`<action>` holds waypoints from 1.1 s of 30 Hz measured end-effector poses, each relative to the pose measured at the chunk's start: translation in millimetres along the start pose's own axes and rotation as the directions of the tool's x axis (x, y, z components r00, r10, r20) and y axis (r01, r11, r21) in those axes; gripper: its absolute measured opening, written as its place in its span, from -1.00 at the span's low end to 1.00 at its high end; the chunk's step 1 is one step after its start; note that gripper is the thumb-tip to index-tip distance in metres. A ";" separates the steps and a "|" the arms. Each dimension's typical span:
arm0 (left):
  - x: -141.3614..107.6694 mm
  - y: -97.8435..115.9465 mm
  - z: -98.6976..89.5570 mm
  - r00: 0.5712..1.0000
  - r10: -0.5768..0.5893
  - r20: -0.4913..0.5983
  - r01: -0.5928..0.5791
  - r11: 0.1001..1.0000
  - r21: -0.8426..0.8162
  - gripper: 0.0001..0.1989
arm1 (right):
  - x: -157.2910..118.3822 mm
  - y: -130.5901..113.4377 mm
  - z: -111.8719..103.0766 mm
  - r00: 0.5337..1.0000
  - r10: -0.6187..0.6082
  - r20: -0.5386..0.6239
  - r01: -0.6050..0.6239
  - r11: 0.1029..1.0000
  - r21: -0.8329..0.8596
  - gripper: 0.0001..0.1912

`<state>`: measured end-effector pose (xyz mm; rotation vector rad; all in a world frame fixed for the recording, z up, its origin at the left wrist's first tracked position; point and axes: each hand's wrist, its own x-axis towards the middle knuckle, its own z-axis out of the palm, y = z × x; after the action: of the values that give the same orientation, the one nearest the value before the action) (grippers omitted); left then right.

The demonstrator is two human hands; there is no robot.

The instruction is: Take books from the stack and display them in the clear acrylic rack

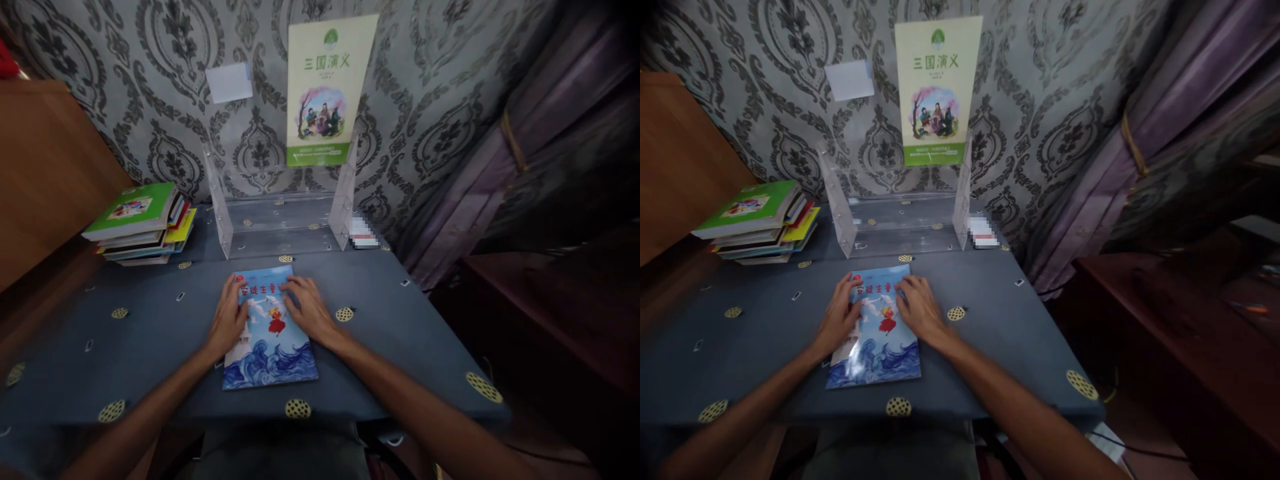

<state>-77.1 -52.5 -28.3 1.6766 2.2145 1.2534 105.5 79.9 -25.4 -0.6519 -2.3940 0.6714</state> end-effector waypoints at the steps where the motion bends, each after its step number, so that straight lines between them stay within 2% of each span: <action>1: 4.7 3.8 8.3 1.000 0.011 0.004 -0.011 1.000 -0.015 -0.64 | 1.8 5.5 -2.6 1.000 0.018 -0.017 -0.019 0.999 -0.033 -0.77; 5: 24.1 14.5 38.4 0.998 0.061 0.011 -0.060 0.994 -0.093 -0.61 | 11.8 28.2 -15.8 0.995 0.060 -0.080 -0.068 0.993 -0.101 -0.79; 9: 42.3 15.2 52.7 0.995 0.087 0.053 -0.077 0.983 -0.166 -0.56 | 16.8 43.2 -28.5 0.989 0.102 -0.110 -0.116 0.984 -0.133 -0.78; 13: 51.7 8.8 50.7 0.995 0.057 0.081 -0.041 0.981 -0.191 -0.53 | 14.6 39.1 -33.7 0.982 0.099 -0.159 -0.137 0.959 -0.248 -0.79; 15: 53.4 5.5 47.5 0.997 0.044 0.071 -0.028 0.978 -0.205 -0.53 | 15.7 29.6 -30.2 0.990 0.038 -0.139 -0.078 0.952 -0.295 -0.77; 17: 54.5 3.3 44.4 0.997 0.041 0.064 -0.025 0.974 -0.227 -0.54 | 20.3 18.1 -21.4 0.998 -0.059 -0.025 0.050 0.963 -0.266 -0.72; 19: 55.8 2.1 41.8 0.997 0.042 0.060 -0.026 0.967 -0.252 -0.55 | 27.5 7.3 -8.9 0.979 -0.164 0.121 0.184 0.965 -0.185 -0.61; 21: 57.4 1.5 39.7 0.998 0.033 0.056 -0.016 0.960 -0.280 -0.54 | 34.9 -0.4 3.4 0.953 -0.215 0.211 0.246 0.960 -0.135 -0.53; 24: 59.3 0.4 37.5 0.999 -0.002 0.049 0.017 0.952 -0.307 -0.54 | 42.0 -4.1 13.1 0.943 -0.202 0.263 0.244 0.960 -0.137 -0.51; 26: 59.7 -0.3 36.7 0.999 -0.010 0.048 0.024 0.957 -0.288 -0.54 | 42.9 -0.9 11.8 0.950 -0.167 0.264 0.212 0.965 -0.152 -0.52; 33: 59.6 0.5 36.3 0.997 0.050 0.063 -0.046 0.997 -0.068 -0.55 | 29.1 36.8 -18.0 0.982 -0.027 0.185 0.071 0.970 -0.234 -0.54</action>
<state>-81.2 17.2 -29.0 1.7304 2.0845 1.2497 106.5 130.0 -23.0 -0.6509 -2.6784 0.4396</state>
